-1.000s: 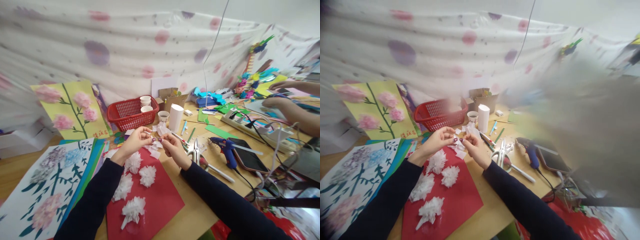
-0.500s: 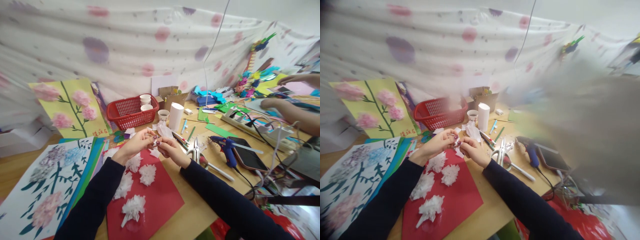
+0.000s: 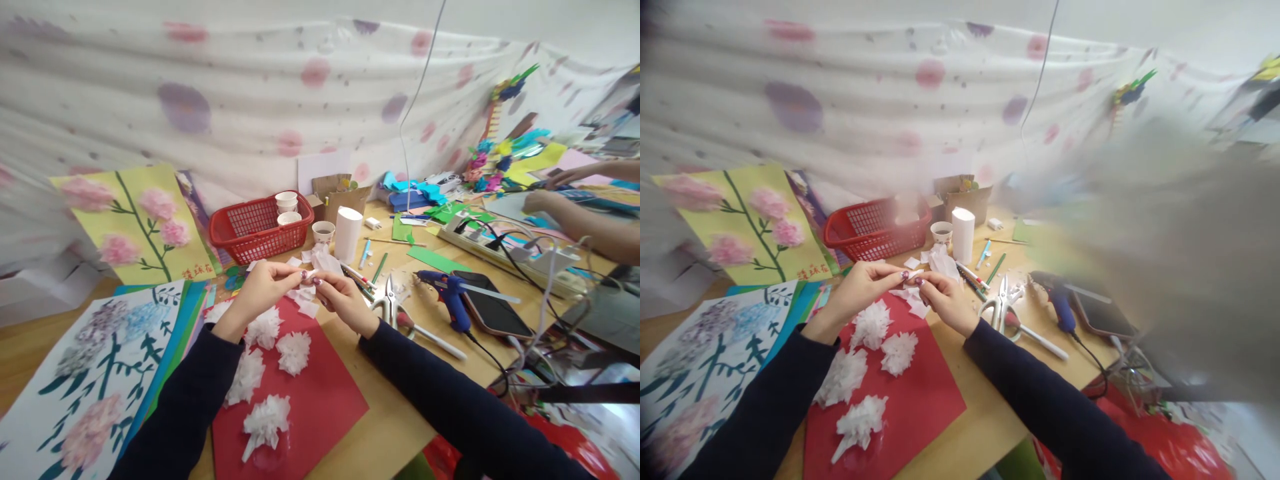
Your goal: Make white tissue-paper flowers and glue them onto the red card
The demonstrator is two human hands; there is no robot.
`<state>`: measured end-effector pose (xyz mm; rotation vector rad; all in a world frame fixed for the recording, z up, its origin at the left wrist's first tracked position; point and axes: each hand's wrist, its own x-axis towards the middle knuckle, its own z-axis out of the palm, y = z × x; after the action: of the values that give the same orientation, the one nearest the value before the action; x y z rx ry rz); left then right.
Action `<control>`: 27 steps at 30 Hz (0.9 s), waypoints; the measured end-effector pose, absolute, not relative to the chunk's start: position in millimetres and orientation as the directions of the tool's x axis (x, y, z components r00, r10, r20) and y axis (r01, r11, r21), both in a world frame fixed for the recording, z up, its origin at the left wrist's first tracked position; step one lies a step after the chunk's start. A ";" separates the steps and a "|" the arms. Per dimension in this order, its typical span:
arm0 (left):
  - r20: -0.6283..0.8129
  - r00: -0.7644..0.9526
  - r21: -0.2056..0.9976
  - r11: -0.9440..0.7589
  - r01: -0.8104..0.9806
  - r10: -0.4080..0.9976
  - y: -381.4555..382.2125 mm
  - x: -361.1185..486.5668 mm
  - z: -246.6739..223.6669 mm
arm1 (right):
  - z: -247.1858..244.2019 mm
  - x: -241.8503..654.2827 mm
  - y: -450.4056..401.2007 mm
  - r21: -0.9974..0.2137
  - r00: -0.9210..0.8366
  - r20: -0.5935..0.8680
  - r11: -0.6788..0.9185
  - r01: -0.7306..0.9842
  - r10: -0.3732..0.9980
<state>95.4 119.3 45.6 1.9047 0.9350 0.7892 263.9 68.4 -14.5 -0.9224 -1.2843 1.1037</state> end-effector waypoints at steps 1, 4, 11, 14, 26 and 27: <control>0.169 0.517 0.876 -0.368 0.310 0.839 118.2 95.4 46.5 | -14.3 263.7 68.2 -0.964 -0.037 0.249 0.244 -0.106 0.968; 0.197 0.523 0.858 -0.404 0.317 0.830 115.1 96.2 47.8 | -13.9 263.5 67.7 -0.973 -0.017 0.209 0.206 -0.105 0.978; 0.281 0.552 0.804 -0.506 0.311 0.785 112.4 99.7 46.3 | -12.8 263.6 66.9 -0.977 0.034 0.178 0.181 -0.112 0.983; 0.280 0.533 0.817 -0.490 0.305 0.799 112.6 100.0 46.5 | -12.4 263.4 66.9 -0.976 0.038 0.164 0.168 -0.138 0.986; 0.047 0.307 0.988 -0.089 0.124 0.951 129.6 97.3 33.0 | -11.6 264.7 67.8 -0.976 0.070 0.151 0.160 -0.146 0.986; 0.051 0.310 0.988 -0.094 0.126 0.949 130.7 96.8 32.5 | -11.9 264.9 68.1 -0.976 0.078 0.150 0.160 -0.147 0.986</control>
<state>96.8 130.7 32.5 1.4960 1.0363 0.9568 264.9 68.1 -11.9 -1.0147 -1.1183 1.1157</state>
